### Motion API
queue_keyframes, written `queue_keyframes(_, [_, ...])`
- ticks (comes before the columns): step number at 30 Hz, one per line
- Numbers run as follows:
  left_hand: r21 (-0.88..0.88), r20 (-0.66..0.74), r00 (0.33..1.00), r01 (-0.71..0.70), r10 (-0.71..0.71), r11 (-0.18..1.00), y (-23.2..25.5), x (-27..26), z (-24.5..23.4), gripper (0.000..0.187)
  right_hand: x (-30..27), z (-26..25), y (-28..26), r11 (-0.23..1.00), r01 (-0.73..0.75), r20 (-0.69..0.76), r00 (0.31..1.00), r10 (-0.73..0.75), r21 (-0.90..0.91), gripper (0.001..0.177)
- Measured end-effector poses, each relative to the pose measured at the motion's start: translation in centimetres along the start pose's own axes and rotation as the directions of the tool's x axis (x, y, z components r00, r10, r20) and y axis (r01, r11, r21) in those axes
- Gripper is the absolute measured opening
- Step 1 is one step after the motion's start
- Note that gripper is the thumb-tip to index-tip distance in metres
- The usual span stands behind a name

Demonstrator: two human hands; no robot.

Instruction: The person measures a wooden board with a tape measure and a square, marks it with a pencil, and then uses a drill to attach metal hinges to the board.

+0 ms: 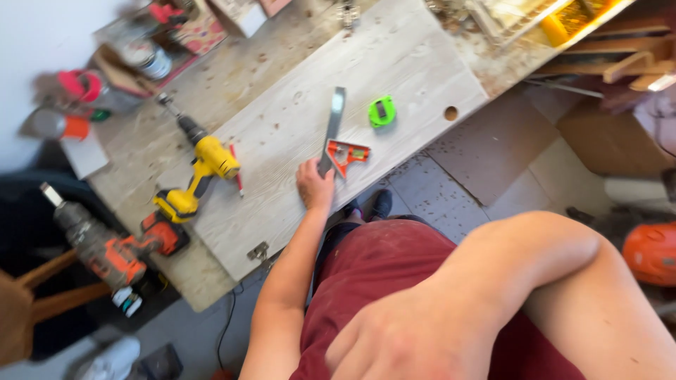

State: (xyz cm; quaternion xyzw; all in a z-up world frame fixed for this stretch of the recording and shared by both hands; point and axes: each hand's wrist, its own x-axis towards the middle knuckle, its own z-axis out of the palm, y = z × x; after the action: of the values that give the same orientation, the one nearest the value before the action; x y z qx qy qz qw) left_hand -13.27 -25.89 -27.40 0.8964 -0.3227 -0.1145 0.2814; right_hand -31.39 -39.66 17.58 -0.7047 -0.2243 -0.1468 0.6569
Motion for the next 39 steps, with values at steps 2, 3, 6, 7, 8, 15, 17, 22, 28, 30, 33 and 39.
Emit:
queue_keyframes(2, [-0.075,0.003,1.000,-0.008,0.008,0.997,-0.1,-0.6,-1.4,0.050,0.3,-0.2,0.7,0.995,-0.069,-0.070,0.996,0.064,-0.073,0.022])
queue_keyframes(3, [-0.093,0.015,1.000,-0.015,0.017,0.996,-0.3,-0.6,-1.4,0.050,0.4,-0.5,1.3,0.989,-0.102,-0.100,0.991,0.092,-0.103,0.021])
queue_keyframes(6, [-0.152,0.030,0.999,-0.008,0.013,0.988,-1.9,-1.4,-2.1,0.046,0.6,-0.9,3.3,0.968,-0.191,-0.178,0.971,0.162,-0.160,0.019])
queue_keyframes(7, [-0.170,0.047,0.999,0.005,0.003,0.985,-2.3,-1.5,-2.1,0.043,0.4,-1.1,4.0,0.960,-0.220,-0.201,0.962,0.184,-0.176,0.018])
queue_keyframes(8, [-0.184,0.066,0.998,0.018,-0.006,0.983,-2.9,-1.7,-2.3,0.040,0.1,-1.3,4.7,0.950,-0.247,-0.226,0.953,0.203,-0.189,0.018])
queue_keyframes(15, [-0.235,0.030,0.999,0.041,-0.035,0.971,-2.2,-1.4,-2.7,0.038,-2.3,-5.0,10.4,0.890,-0.388,-0.367,0.885,0.287,-0.239,0.021])
queue_keyframes(17, [-0.251,0.012,0.994,0.110,-0.111,0.962,-1.9,-1.9,-3.2,0.035,-4.0,-6.7,12.7,0.878,-0.412,-0.389,0.871,0.301,-0.244,0.024])
queue_keyframes(22, [-0.212,-0.121,0.959,0.226,-0.255,0.951,0.8,-3.0,-3.8,0.030,-10.1,-16.2,23.6,0.705,-0.626,-0.512,0.748,0.422,-0.334,0.020])
queue_keyframes(28, [-0.202,-0.221,0.894,0.350,-0.391,0.915,8.3,-5.2,-1.7,0.025,-14.4,-27.9,41.3,0.254,-0.867,-0.718,0.497,0.487,-0.428,0.028])
queue_keyframes(30, [-0.171,-0.253,0.890,0.346,-0.380,0.923,11.0,-5.9,-1.2,0.026,-12.2,-29.1,45.5,0.265,-0.852,-0.728,0.523,0.443,-0.451,0.036])
queue_keyframes(33, [-0.136,-0.237,0.891,0.365,-0.387,0.921,14.6,-6.9,-1.3,0.024,-8.8,-30.4,51.2,0.233,-0.925,-0.760,0.380,0.528,-0.301,0.061])
queue_keyframes(39, [-0.176,-0.160,0.843,0.487,-0.513,0.855,17.7,-8.4,-1.2,0.013,-8.1,-31.7,57.0,0.289,-0.956,-0.714,0.232,0.661,-0.044,0.022])
